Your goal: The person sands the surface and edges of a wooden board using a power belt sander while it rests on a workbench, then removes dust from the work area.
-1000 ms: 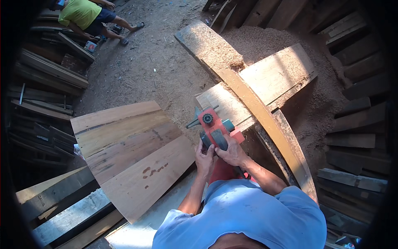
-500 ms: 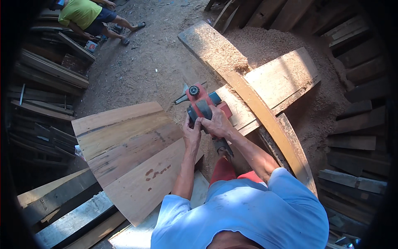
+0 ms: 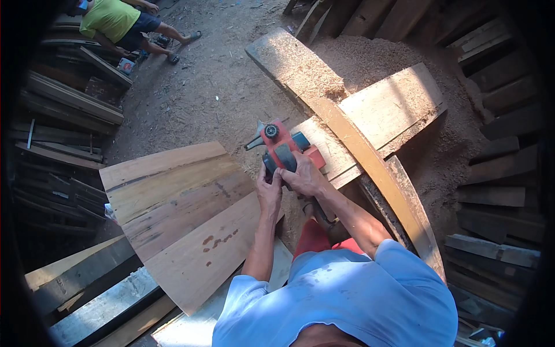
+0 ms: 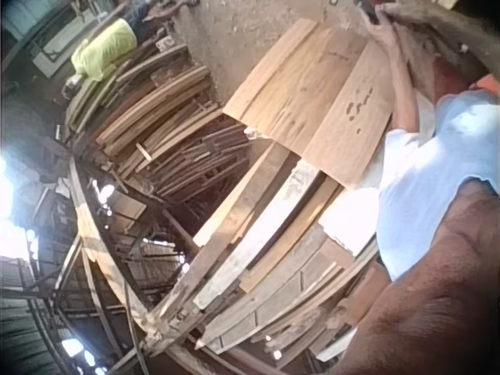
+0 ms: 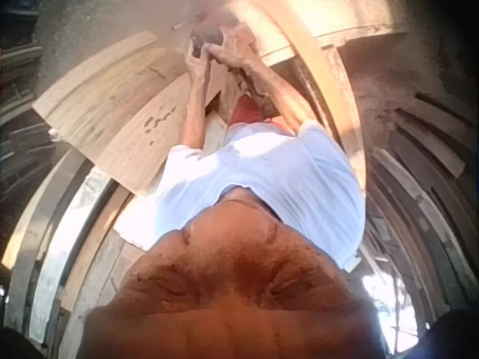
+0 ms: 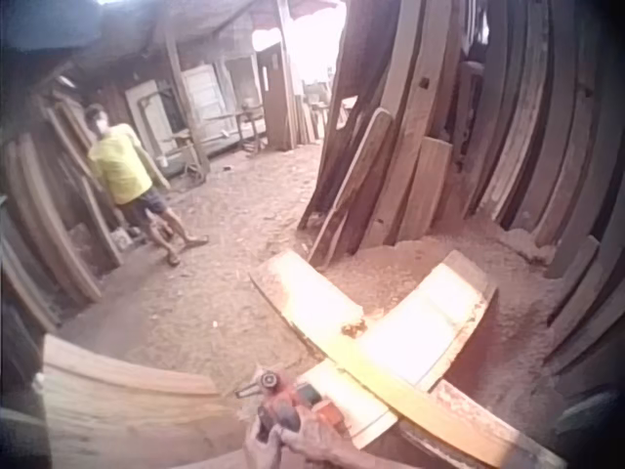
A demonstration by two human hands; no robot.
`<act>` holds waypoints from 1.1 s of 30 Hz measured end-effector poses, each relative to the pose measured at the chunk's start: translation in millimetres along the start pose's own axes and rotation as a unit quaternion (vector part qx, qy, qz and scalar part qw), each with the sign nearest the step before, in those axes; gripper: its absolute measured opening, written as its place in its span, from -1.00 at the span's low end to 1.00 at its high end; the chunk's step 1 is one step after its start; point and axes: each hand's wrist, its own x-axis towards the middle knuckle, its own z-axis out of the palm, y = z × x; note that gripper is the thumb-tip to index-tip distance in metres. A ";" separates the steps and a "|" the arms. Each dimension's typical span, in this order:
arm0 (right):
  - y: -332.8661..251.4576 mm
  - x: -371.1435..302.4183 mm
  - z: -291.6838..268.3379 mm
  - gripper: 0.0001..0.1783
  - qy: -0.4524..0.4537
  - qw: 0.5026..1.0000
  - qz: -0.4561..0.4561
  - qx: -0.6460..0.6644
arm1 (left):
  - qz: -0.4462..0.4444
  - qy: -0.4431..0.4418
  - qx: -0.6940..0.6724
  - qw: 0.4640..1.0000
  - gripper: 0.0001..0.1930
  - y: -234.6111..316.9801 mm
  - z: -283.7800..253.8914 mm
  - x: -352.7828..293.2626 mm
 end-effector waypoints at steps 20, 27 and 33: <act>30.2 -148.5 -6.9 -0.60 -0.004 0.999 0.030 0.045 | -0.091 0.007 0.173 0.981 -0.23 -43.8 0.8 -145.0; 17.2 -65.7 6.8 -0.59 0.010 1.000 0.015 0.022 | -0.053 0.019 0.071 0.996 -0.28 -39.6 -11.7 -61.0; -38.9 21.2 -4.4 -0.45 -0.030 0.997 0.060 0.028 | 0.013 0.001 0.037 0.999 -0.38 -16.7 -17.4 39.6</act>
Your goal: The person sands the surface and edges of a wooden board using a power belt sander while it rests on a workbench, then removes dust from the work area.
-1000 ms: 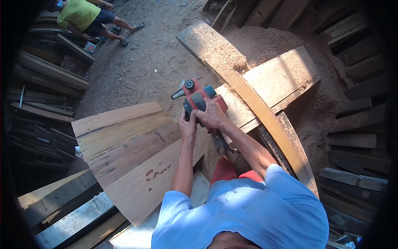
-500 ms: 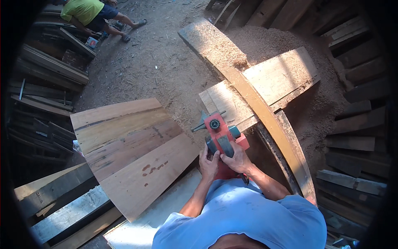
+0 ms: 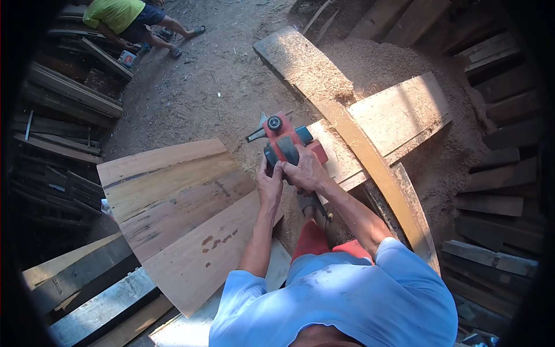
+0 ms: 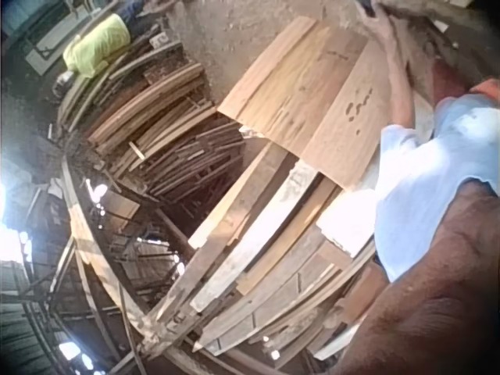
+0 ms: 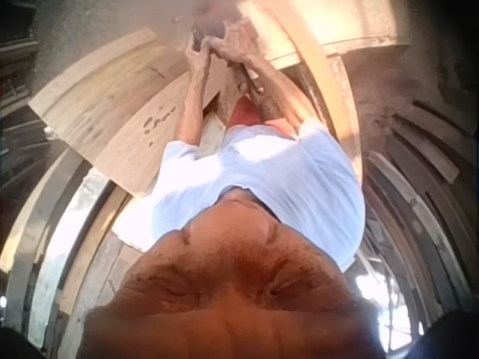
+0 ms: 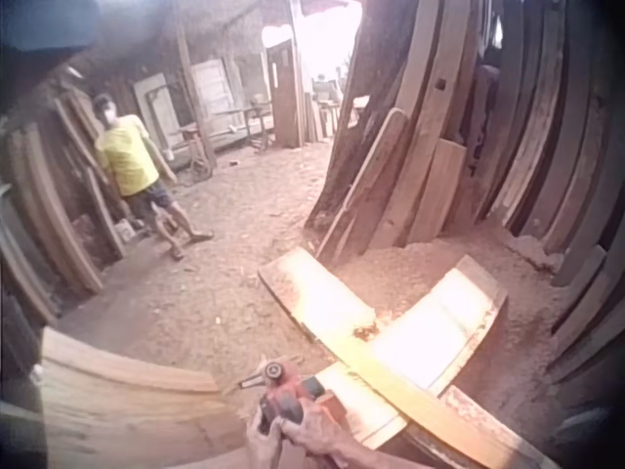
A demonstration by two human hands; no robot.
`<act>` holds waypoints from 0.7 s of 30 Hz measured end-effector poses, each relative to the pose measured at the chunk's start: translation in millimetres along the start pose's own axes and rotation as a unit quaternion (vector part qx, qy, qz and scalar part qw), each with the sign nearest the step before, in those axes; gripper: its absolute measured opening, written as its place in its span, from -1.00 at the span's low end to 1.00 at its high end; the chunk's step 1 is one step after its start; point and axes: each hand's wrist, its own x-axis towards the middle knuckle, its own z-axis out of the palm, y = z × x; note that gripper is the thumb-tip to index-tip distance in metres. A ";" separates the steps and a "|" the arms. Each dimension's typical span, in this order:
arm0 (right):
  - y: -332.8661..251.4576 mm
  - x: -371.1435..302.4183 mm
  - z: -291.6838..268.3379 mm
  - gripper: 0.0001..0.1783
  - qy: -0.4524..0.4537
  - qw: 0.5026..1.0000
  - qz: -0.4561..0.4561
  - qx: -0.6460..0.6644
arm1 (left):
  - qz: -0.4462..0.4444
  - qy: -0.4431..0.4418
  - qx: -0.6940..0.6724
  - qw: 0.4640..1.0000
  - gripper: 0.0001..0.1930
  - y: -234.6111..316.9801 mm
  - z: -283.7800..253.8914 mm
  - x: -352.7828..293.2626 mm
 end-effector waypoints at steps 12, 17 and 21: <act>42.5 -35.5 8.8 -0.42 0.060 0.995 -0.071 -0.048 | -0.028 0.004 0.073 0.997 -0.34 -5.2 2.2 -49.6; 98.6 -134.8 13.0 -0.50 0.042 0.997 -0.058 -0.012 | -0.060 0.011 0.120 0.991 -0.27 -24.4 12.9 -162.6; 99.7 -180.5 8.7 -0.61 0.025 1.000 -0.010 0.000 | -0.073 0.015 0.137 0.988 -0.26 -29.9 20.7 -204.5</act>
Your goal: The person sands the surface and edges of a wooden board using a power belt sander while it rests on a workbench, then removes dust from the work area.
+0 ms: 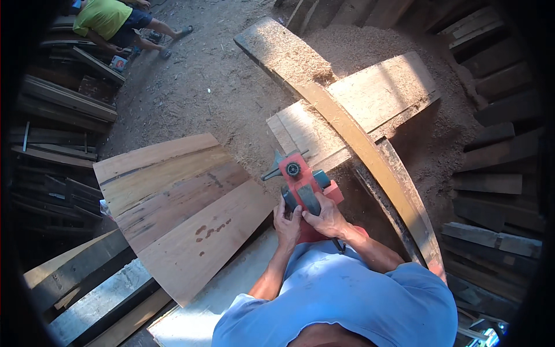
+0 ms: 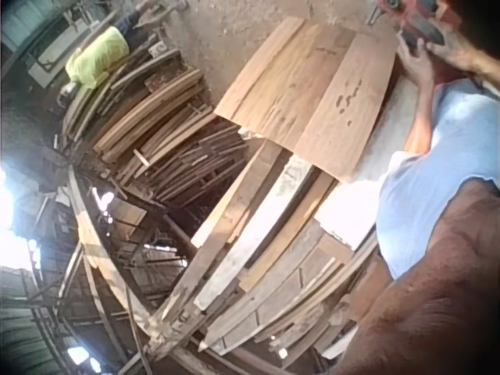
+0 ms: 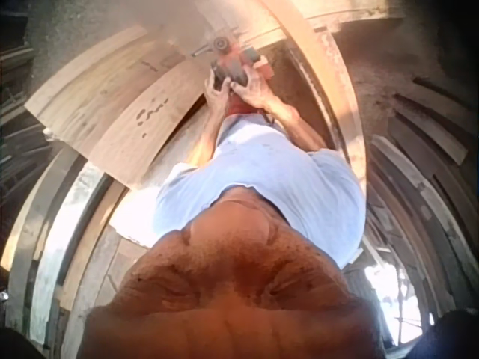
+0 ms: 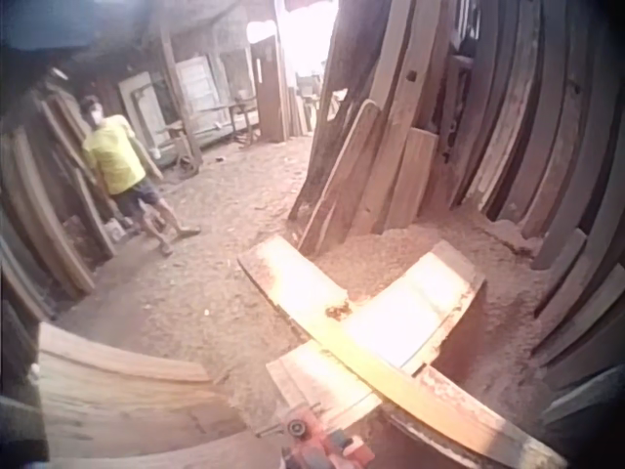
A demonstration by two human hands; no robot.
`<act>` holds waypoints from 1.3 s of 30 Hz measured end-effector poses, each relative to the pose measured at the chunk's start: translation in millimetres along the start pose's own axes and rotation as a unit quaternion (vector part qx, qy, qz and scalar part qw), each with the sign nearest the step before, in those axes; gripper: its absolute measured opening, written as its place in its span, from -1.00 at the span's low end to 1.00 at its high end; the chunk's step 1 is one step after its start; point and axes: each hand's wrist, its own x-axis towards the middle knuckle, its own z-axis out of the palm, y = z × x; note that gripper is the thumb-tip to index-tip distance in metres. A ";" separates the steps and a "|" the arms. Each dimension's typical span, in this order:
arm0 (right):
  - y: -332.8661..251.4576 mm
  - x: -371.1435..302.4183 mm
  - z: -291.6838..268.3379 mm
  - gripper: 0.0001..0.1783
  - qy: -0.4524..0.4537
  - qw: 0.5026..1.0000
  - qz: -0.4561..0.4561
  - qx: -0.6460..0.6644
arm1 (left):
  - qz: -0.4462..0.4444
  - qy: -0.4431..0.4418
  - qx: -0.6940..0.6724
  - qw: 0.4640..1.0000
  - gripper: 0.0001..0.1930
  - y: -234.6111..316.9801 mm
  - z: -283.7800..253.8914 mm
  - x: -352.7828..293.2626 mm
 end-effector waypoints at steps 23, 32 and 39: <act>-86.2 202.8 8.6 -0.42 0.033 0.998 -0.060 -0.013 | 0.082 -0.036 -0.112 0.990 -0.42 80.0 -34.3 208.3; -13.4 68.2 14.1 -0.52 0.016 0.999 -0.038 0.002 | 0.014 -0.003 0.011 1.000 -0.33 34.2 -19.2 68.3; -24.0 81.7 11.5 -0.56 0.007 0.999 -0.020 -0.048 | 0.019 0.002 0.016 1.000 -0.38 27.1 -19.7 85.8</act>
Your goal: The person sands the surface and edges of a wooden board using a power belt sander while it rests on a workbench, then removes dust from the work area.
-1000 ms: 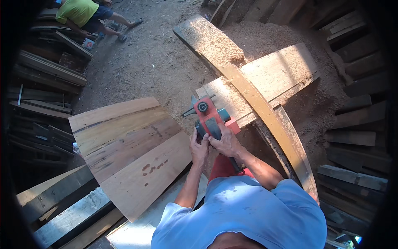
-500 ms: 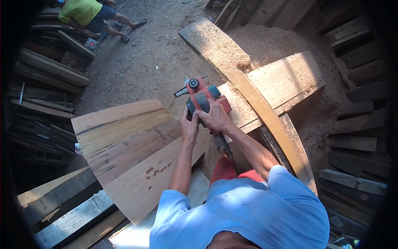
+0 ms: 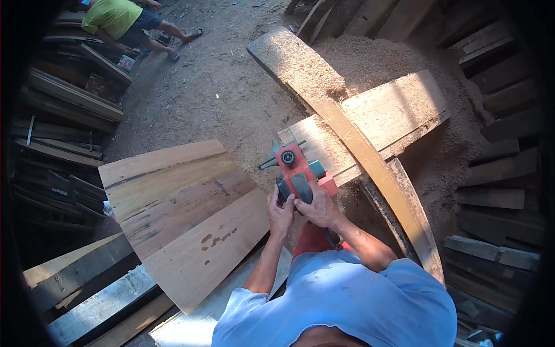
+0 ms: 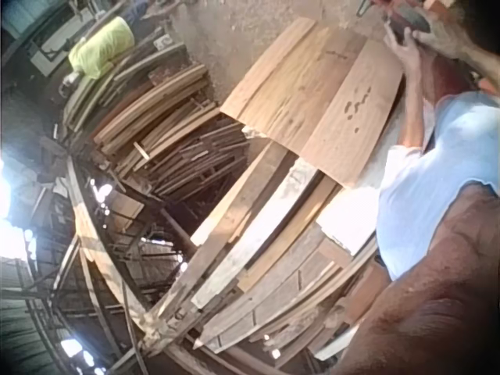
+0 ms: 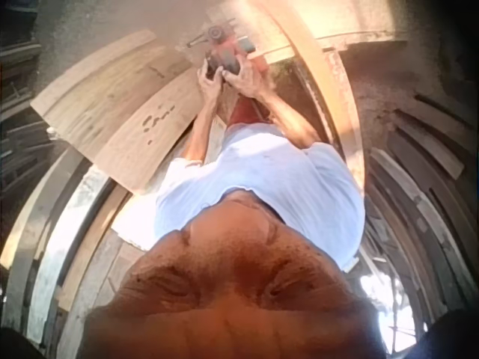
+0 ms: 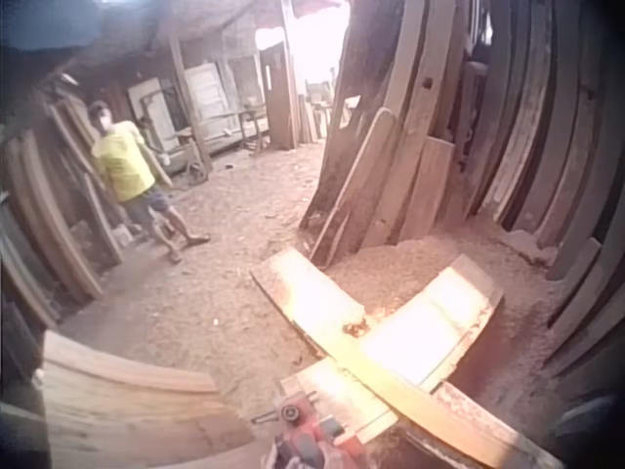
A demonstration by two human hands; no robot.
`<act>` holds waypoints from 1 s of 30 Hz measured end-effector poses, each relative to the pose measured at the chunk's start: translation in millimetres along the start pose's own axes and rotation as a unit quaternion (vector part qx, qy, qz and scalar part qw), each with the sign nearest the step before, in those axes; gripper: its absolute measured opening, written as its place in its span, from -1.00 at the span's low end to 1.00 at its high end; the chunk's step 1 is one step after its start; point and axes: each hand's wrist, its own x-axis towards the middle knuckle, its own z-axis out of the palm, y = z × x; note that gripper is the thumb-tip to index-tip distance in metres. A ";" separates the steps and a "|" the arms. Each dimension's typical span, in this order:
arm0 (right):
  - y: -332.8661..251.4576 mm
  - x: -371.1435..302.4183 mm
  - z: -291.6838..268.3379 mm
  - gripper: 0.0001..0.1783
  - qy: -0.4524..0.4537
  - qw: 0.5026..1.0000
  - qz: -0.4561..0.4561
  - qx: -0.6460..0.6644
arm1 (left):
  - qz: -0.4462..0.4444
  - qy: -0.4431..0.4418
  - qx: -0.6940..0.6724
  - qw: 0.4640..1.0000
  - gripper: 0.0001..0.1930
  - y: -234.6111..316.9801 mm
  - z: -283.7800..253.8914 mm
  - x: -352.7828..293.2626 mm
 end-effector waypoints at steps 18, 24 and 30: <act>-88.1 8.0 -97.3 -0.60 0.050 0.984 -0.077 0.155 | -0.181 0.144 -0.352 0.907 -0.34 -118.3 -25.0 139.5; -72.7 -59.7 -147.7 -0.59 0.147 0.974 -0.089 0.146 | -0.017 -0.087 -0.234 0.968 -0.33 -72.7 125.1 94.4; -47.2 -77.6 -162.5 -0.64 0.191 0.971 -0.079 0.122 | -0.026 -0.010 -0.254 0.967 -0.37 -44.2 120.1 99.8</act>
